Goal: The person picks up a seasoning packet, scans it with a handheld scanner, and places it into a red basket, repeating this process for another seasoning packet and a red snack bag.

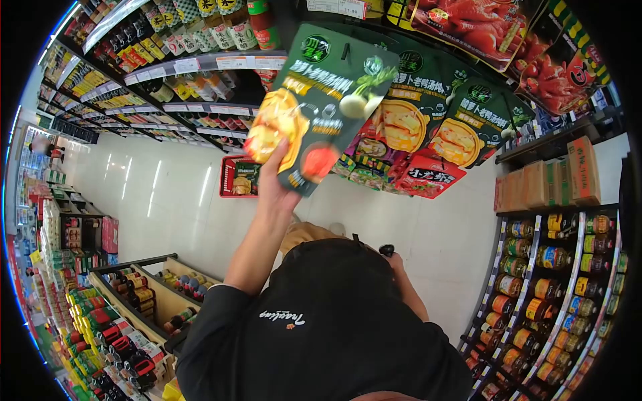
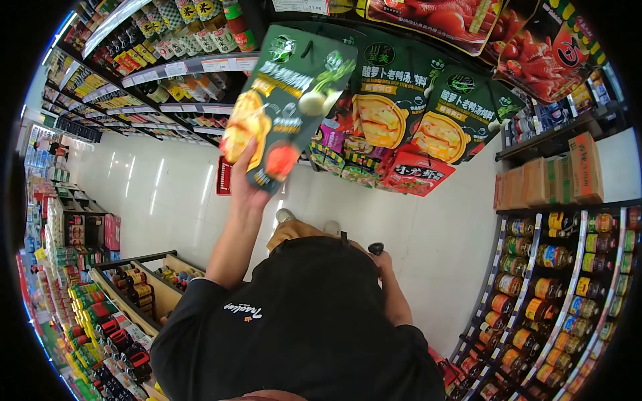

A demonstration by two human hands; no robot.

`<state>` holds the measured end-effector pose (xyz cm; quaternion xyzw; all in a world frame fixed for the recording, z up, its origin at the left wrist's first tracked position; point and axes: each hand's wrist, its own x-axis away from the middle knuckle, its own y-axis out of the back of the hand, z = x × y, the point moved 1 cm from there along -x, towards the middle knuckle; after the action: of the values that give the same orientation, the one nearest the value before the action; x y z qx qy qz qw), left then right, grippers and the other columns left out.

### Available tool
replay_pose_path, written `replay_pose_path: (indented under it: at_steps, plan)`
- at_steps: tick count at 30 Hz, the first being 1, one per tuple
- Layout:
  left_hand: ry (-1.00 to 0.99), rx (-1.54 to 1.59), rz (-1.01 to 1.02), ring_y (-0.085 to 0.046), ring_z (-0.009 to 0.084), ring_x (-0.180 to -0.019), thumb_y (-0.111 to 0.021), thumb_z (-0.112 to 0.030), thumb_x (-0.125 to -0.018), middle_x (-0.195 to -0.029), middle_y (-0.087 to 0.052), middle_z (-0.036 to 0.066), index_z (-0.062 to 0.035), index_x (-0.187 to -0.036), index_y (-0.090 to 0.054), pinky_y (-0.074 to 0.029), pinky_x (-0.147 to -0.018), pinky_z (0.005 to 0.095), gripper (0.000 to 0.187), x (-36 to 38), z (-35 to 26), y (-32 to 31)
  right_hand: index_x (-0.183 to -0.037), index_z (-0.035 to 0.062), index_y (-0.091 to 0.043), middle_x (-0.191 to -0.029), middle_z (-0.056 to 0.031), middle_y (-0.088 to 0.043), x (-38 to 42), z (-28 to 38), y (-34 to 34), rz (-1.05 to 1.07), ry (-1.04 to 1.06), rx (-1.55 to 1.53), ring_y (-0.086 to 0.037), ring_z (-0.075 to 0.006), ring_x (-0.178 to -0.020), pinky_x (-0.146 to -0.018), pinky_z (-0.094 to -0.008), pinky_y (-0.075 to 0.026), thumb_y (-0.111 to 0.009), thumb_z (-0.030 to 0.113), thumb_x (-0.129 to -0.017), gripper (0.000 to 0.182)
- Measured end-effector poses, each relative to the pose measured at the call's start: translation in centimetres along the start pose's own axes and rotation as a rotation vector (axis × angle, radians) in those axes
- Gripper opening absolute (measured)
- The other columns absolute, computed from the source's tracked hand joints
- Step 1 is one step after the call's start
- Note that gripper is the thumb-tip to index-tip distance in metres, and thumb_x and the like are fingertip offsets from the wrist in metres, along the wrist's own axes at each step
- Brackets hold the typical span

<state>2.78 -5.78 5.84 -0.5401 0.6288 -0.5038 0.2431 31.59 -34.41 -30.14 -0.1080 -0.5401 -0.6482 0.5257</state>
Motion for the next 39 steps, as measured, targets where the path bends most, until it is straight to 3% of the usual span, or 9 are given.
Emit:
replay_pose_path:
  at_steps: [7,13,17,22,24,26,28,34,39]
  plan:
    - [-0.707,-0.443,-0.155,-0.057,0.0204,-0.112,-0.058,-0.006,-0.092,-0.123,-0.057,0.011,0.0001,-0.131,-0.045,-0.048,-0.095,0.0362,0.042,6.3,-2.4,1.7,-0.079,-0.0033,-0.063,-0.066,-0.0162,-0.063,-2.2,1.4,-0.8,-0.033,0.146,-0.211,-0.063,-0.0284,-0.063,-0.062,-0.0373,-0.049,-0.071,0.038,-0.073,0.043]
    - [-0.697,-0.387,-0.175,-0.054,0.0238,-0.118,-0.050,-0.025,-0.099,-0.133,-0.048,0.012,-0.0032,-0.139,-0.033,-0.047,-0.098,0.0400,0.049,6.4,-3.0,0.8,-0.082,0.0026,-0.061,-0.059,-0.0011,-0.054,2.9,19.7,6.0,0.186,0.500,-0.535,-0.050,-0.0095,-0.049,-0.047,-0.0252,-0.041,-0.070,0.019,-0.079,0.019]
    - [-0.613,-0.271,-0.107,-0.051,0.0243,-0.121,-0.047,-0.031,-0.099,-0.136,-0.045,0.013,-0.0036,-0.141,-0.028,-0.046,-0.100,0.0404,0.054,5.5,-3.9,1.5,-0.110,-0.0020,-0.060,-0.106,-0.0165,-0.064,12.3,32.2,10.8,0.438,0.786,-1.170,-0.053,-0.0118,-0.057,-0.055,-0.0251,-0.044,-0.069,0.016,-0.077,0.039]
    - [-0.951,-0.845,-0.252,-0.049,0.0241,-0.123,-0.047,-0.023,-0.100,-0.140,-0.040,0.014,-0.0018,-0.141,-0.028,-0.043,-0.100,0.0384,0.050,4.6,-3.2,8.2,-0.122,-0.0009,-0.052,-0.151,-0.0286,-0.016,15.8,40.2,12.1,1.056,1.074,-1.229,-0.054,-0.0116,-0.058,-0.056,-0.0264,-0.044,-0.068,0.032,-0.078,0.057]
    - [-1.238,-1.415,-0.134,-0.056,0.0249,-0.113,-0.055,-0.018,-0.090,-0.124,-0.054,0.012,-0.0039,-0.122,-0.047,-0.045,-0.093,0.0364,0.036,5.8,-4.6,4.2,-0.130,0.0016,-0.046,-0.147,-0.0242,-0.030,15.5,41.9,10.9,1.360,0.973,-1.395,-0.056,-0.0153,-0.063,-0.061,-0.0295,-0.046,-0.066,0.033,-0.080,0.062]
    - [-1.468,-1.905,0.191,-0.062,0.0258,-0.103,-0.064,-0.013,-0.081,-0.107,-0.068,0.010,-0.0060,-0.104,-0.066,-0.047,-0.086,0.0345,0.024,7.2,-5.8,1.0,-0.141,0.0060,-0.035,-0.143,-0.0198,-0.039,18.2,43.8,10.2,1.020,0.564,-1.647,-0.058,-0.0325,-0.106,-0.090,-0.0419,-0.049,-0.058,0.039,-0.086,0.068]
    - [-1.530,-2.099,0.533,-0.061,0.0221,-0.106,-0.062,-0.013,-0.080,-0.110,-0.068,0.007,-0.0102,-0.102,-0.068,-0.044,-0.090,0.0347,0.023,8.1,-5.7,0.1,-0.144,0.0057,-0.032,-0.149,-0.0211,-0.028,18.1,45.9,8.9,1.526,0.582,-1.725,-0.040,-0.0366,-0.131,-0.108,-0.0500,-0.035,-0.043,0.045,-0.095,0.063]
    - [-1.208,-2.294,0.831,-0.057,0.0180,-0.113,-0.055,-0.017,-0.086,-0.123,-0.061,0.000,-0.0123,-0.103,-0.066,-0.038,-0.097,0.0366,0.021,9.3,-4.1,-0.4,-0.121,0.0063,-0.052,-0.131,-0.0147,-0.052,16.8,47.8,3.9,2.042,0.183,-1.546,-0.059,-0.0230,-0.088,-0.078,-0.0325,-0.051,-0.052,0.032,-0.096,0.035]
    - [-0.895,-2.341,0.706,-0.042,0.0282,-0.130,-0.057,-0.015,-0.080,-0.137,-0.049,0.009,-0.0106,-0.119,-0.058,-0.031,-0.106,0.0493,0.039,9.3,-6.1,0.5,-0.117,0.0035,-0.051,-0.122,-0.0168,-0.055,15.9,47.5,3.9,1.726,0.222,-1.475,-0.057,-0.0226,-0.092,-0.084,-0.0323,-0.049,-0.054,0.030,-0.095,0.034]
